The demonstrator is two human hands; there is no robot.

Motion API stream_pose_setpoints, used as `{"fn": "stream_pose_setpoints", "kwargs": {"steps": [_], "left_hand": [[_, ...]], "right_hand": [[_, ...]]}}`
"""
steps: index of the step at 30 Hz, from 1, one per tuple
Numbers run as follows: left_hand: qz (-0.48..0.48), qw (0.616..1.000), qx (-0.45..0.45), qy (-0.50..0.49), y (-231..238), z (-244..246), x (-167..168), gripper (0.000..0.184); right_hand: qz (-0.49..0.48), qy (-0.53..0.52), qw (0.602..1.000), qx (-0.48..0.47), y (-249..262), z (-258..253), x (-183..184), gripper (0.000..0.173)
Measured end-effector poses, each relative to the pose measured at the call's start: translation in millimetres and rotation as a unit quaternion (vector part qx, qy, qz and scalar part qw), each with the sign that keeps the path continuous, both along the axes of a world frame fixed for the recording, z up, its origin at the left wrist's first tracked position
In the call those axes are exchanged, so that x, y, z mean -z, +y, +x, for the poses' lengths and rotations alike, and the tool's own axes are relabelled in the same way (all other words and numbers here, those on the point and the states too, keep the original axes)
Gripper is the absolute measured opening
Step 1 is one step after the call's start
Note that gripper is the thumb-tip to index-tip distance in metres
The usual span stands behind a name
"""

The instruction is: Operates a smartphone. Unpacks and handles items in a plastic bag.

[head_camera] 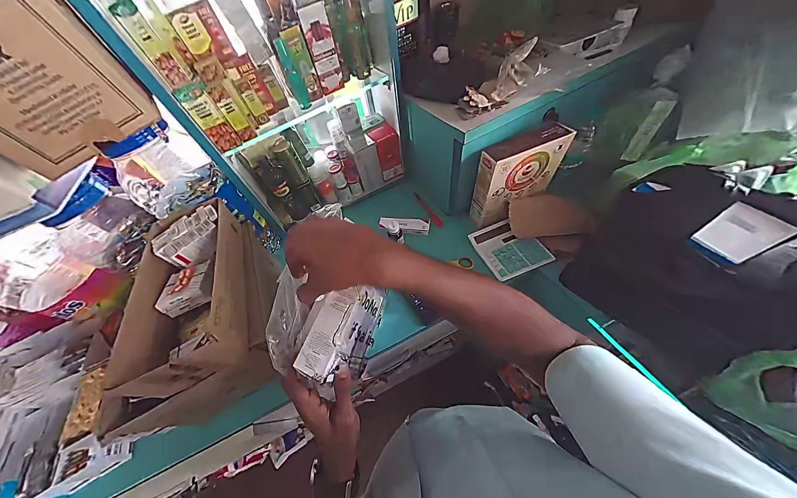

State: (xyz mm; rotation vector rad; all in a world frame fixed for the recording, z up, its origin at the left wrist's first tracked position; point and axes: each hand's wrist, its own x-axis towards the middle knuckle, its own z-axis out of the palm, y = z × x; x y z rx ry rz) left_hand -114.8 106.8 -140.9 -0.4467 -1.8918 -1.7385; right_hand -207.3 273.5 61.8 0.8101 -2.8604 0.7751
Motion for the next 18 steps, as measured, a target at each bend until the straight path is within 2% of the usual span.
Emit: {"fn": "stream_pose_setpoints", "kwargs": {"steps": [2,3,6,7,8,9,11,12,13,15,16,18], "left_hand": [[0.007,1.0,-0.001,-0.01,-0.9,-0.8,-0.2,0.08],[0.013,1.0,0.0,-0.016,-1.4,-1.3,0.0,0.079],[0.028,1.0,0.0,-0.013,-1.6,-3.6,4.9,0.081],[0.029,1.0,0.005,-0.01,-2.3,-3.1,7.9,0.083],[0.03,1.0,0.007,-0.008,-2.2,-2.5,10.4,0.084],[0.027,1.0,0.007,-0.007,-1.6,-2.4,11.8,0.085],[0.029,1.0,0.007,-0.007,0.9,-3.2,12.2,0.088],[0.035,0.999,0.008,-0.008,1.8,-3.3,12.5,0.089],[0.042,0.999,0.009,-0.009,3.0,-3.0,12.5,0.089],[0.052,0.999,0.012,-0.009,5.8,-2.0,11.5,0.088],[0.055,0.998,0.015,-0.009,7.0,-1.9,10.7,0.087],[0.054,0.998,0.02,-0.009,7.2,-1.2,9.9,0.085]], "right_hand": [[-0.183,0.039,0.979,-0.084,29.8,2.6,0.8,0.023],[-0.3,0.043,0.947,-0.105,48.1,7.2,5.9,0.02],[-0.593,0.001,0.802,-0.073,112.9,11.9,43.1,0.026],[-0.649,-0.018,0.76,-0.035,132.3,9.0,61.8,0.03],[-0.677,-0.039,0.735,0.004,148.3,6.6,80.6,0.034],[-0.675,-0.055,0.734,0.046,159.6,4.6,98.0,0.038],[-0.604,-0.07,0.78,0.148,167.6,0.3,124.8,0.03],[-0.53,-0.082,0.82,0.199,167.4,-3.3,137.1,0.029],[-0.433,-0.101,0.86,0.249,167.9,-9.4,148.7,0.036],[-0.227,-0.117,0.909,0.328,172.2,-30.1,175.5,0.04],[-0.149,-0.111,0.916,0.354,174.4,-39.5,187.7,0.035],[-0.063,-0.098,0.91,0.398,175.1,-50.9,208.1,0.026]]}}
